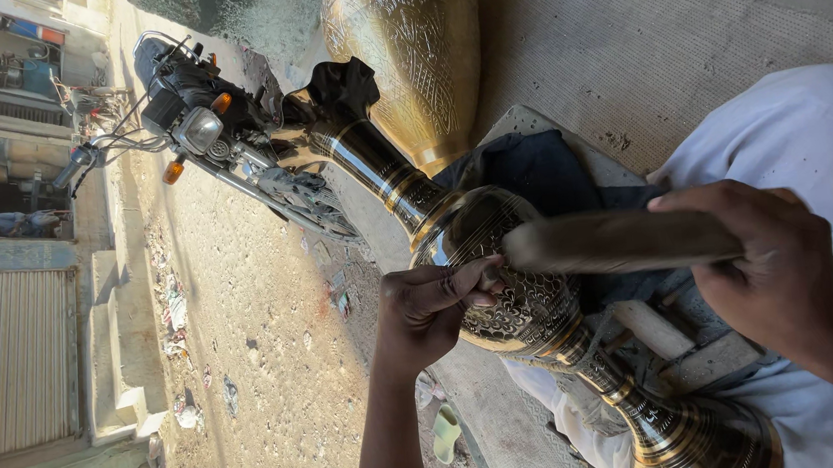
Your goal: The person uses a hammer and a small metal punch to engrave intricate patterns onto a brass vase. They hold the vase steady with one hand while repeatedly striking the punch with the hammer to create decorative designs on the vase's surface.
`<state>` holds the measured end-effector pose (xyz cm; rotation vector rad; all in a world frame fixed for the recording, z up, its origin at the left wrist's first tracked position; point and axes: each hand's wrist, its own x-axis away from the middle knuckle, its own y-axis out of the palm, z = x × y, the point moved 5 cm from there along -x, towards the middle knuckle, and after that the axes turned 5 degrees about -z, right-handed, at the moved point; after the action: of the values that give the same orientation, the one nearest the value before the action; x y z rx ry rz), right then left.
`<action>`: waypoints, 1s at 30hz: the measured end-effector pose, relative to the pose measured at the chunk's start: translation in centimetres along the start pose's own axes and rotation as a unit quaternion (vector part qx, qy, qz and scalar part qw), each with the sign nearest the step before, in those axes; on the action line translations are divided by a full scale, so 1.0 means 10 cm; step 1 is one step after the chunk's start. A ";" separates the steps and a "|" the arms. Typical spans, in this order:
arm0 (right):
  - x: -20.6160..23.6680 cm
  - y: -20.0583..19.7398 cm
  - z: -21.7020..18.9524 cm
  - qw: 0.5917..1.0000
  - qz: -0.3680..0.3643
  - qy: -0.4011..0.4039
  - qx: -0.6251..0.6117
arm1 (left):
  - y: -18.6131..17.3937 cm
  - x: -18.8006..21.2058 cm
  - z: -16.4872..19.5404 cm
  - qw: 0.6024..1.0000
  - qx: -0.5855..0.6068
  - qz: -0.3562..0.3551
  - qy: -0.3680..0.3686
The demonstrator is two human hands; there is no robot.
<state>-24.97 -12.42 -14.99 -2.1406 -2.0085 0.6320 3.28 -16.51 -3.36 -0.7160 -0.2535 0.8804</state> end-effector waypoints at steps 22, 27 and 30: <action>-0.07 0.01 -0.09 0.998 -0.004 -0.010 0.065 | -0.03 -0.02 0.01 0.997 0.065 -0.016 0.035; -0.07 0.04 0.00 0.996 -0.004 0.076 -0.039 | -0.03 -0.03 0.00 0.997 0.066 -0.014 0.041; -0.01 0.06 -0.11 0.984 0.011 -0.081 0.157 | -0.06 -0.04 0.01 0.999 0.009 -0.012 0.033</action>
<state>-23.98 -12.40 -14.16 -1.9807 -1.8138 1.0787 3.32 -17.02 -2.88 -0.7229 -0.1959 0.8339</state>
